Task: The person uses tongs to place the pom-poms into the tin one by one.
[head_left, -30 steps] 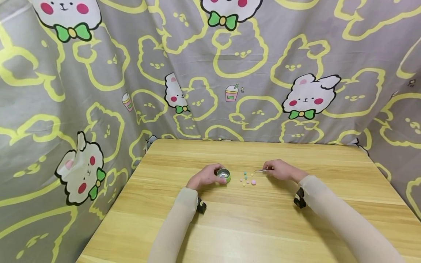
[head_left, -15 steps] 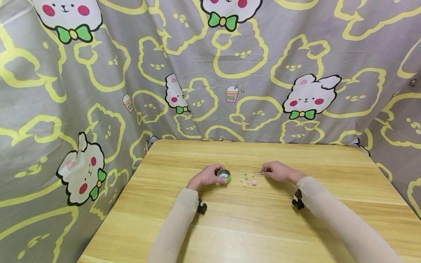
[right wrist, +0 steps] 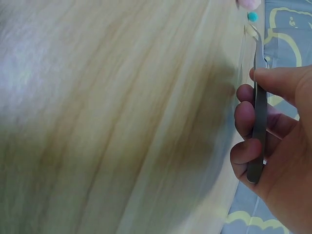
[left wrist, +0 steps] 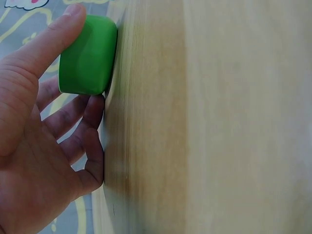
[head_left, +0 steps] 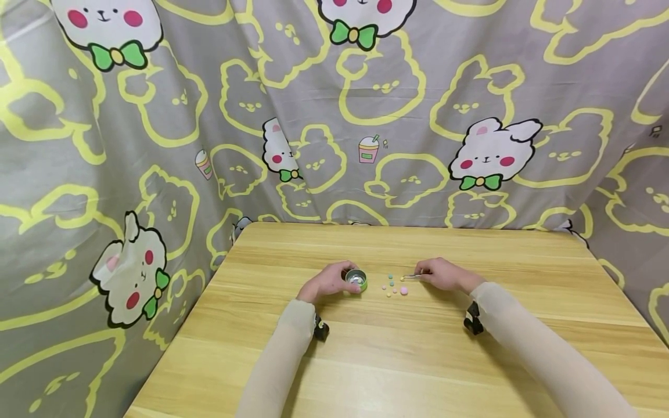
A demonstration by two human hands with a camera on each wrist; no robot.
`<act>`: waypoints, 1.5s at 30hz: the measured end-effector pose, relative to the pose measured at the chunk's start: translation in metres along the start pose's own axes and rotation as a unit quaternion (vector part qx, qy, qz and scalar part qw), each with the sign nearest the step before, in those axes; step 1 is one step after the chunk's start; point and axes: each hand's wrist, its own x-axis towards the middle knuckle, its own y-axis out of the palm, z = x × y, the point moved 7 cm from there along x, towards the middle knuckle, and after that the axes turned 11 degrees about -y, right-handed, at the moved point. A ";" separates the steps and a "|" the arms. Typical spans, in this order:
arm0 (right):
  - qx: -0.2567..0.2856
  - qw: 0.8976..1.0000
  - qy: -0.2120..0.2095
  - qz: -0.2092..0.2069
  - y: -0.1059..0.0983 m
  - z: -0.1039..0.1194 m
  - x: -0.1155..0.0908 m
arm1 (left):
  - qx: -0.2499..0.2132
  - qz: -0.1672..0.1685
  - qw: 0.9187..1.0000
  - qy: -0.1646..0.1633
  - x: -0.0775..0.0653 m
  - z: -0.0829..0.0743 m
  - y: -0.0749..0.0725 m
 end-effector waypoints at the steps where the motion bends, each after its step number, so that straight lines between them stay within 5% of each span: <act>1: 0.000 1.000 -0.002 -0.001 0.000 0.000 0.000 | 0.000 0.000 1.000 0.000 0.000 0.000 0.000; 25: 0.031 0.999 -0.007 -0.031 -0.010 0.009 -0.001 | -0.005 -0.001 1.000 -0.002 0.000 0.000 -0.001; 45: 0.024 0.998 -0.058 -0.023 -0.013 0.043 0.031 | -0.009 -0.003 1.000 0.002 -0.001 0.000 0.000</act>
